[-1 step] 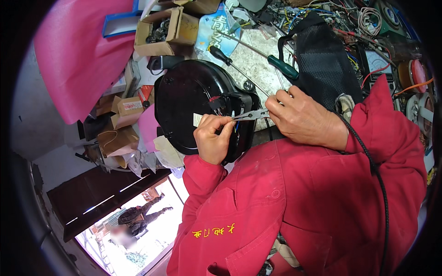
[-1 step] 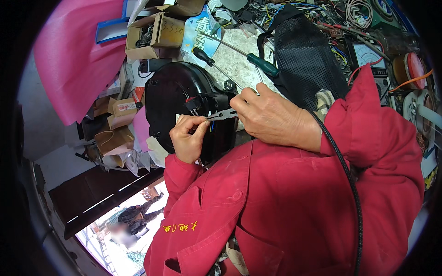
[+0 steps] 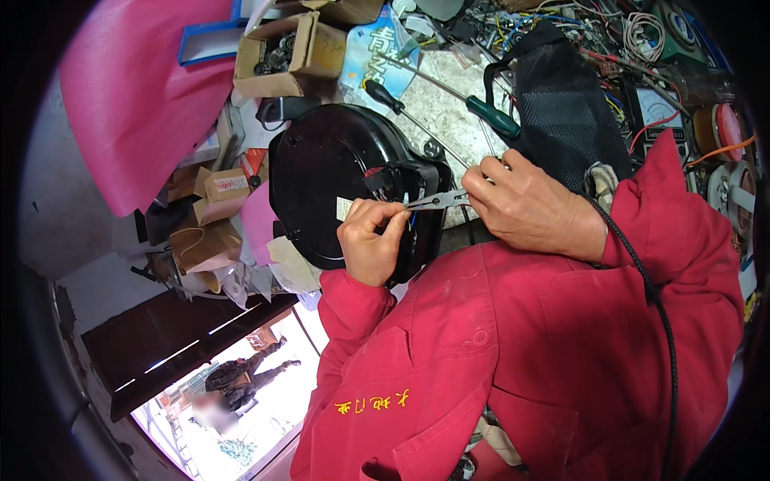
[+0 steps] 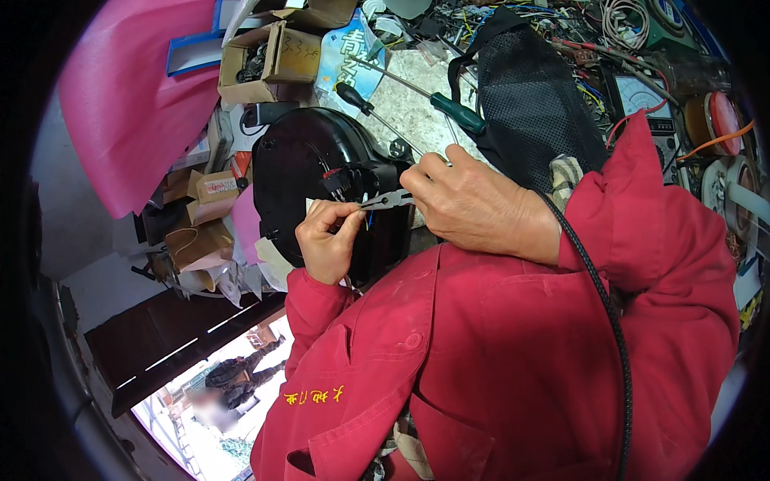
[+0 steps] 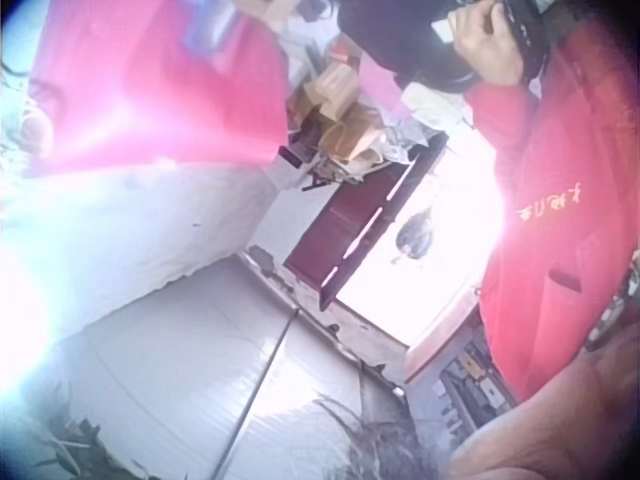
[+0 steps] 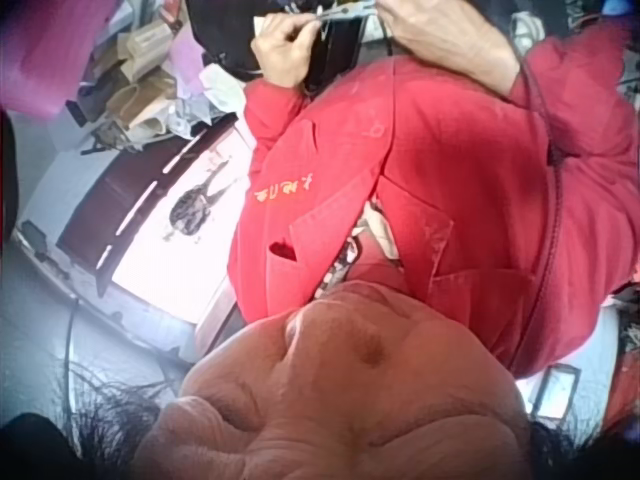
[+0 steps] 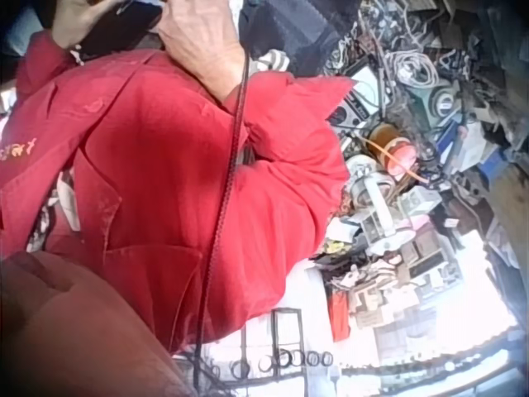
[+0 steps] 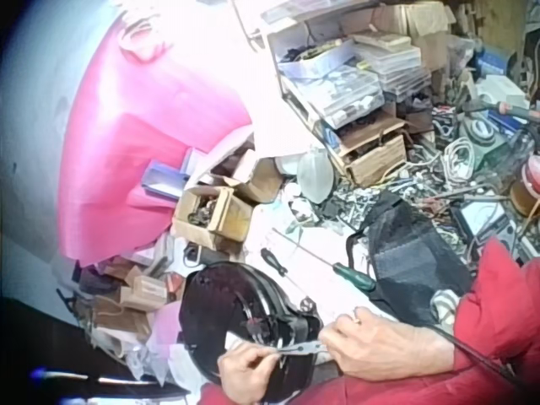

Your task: The person works on the underside of a black circular appliance, using pliers and a screwdriver to strip, twist, and connect wires. They repeatedly adjust wire positions and tighten connections while handling the device and tools.

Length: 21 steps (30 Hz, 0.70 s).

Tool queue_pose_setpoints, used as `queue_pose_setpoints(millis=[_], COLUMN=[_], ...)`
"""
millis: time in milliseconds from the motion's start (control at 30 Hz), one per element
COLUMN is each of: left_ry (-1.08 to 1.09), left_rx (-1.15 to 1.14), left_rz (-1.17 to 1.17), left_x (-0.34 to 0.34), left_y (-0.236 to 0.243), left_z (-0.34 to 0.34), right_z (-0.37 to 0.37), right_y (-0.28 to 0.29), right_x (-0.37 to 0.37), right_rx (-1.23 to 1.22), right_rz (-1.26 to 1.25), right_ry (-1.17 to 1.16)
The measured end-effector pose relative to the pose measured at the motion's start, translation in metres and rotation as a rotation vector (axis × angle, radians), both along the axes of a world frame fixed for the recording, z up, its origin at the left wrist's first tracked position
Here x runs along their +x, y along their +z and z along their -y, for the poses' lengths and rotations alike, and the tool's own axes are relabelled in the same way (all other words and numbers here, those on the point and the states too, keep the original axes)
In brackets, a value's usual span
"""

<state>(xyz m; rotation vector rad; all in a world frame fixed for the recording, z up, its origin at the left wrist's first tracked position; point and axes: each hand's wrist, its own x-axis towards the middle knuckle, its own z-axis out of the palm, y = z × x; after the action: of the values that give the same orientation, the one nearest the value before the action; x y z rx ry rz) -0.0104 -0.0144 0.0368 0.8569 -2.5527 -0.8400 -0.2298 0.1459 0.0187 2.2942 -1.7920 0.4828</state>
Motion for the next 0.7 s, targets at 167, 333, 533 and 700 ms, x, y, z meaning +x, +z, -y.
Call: queue_pose_setpoints(millis=[167, 333, 533, 700], left_ry=[-0.035, -0.055, -0.082, -0.090], left_rx=[-0.030, -0.029, -0.015, -0.020], left_rz=[0.010, 0.036, 0.028, 0.013], left_x=[-0.004, -0.004, -0.005, -0.006], left_y=[0.003, 0.005, 0.004, 0.001], left_z=[0.001, 0.001, 0.002, 0.003], right_z=[0.001, 0.003, 0.006, 0.004], right_y=[0.005, 0.007, 0.005, 0.002], right_x=[-0.004, -0.008, -0.013, -0.012], right_rx=[0.011, 0.011, 0.014, 0.041], right_rz=[-0.001, -0.043, -0.060, -0.034], right_ry=[0.038, 0.076, 0.104, 0.094])
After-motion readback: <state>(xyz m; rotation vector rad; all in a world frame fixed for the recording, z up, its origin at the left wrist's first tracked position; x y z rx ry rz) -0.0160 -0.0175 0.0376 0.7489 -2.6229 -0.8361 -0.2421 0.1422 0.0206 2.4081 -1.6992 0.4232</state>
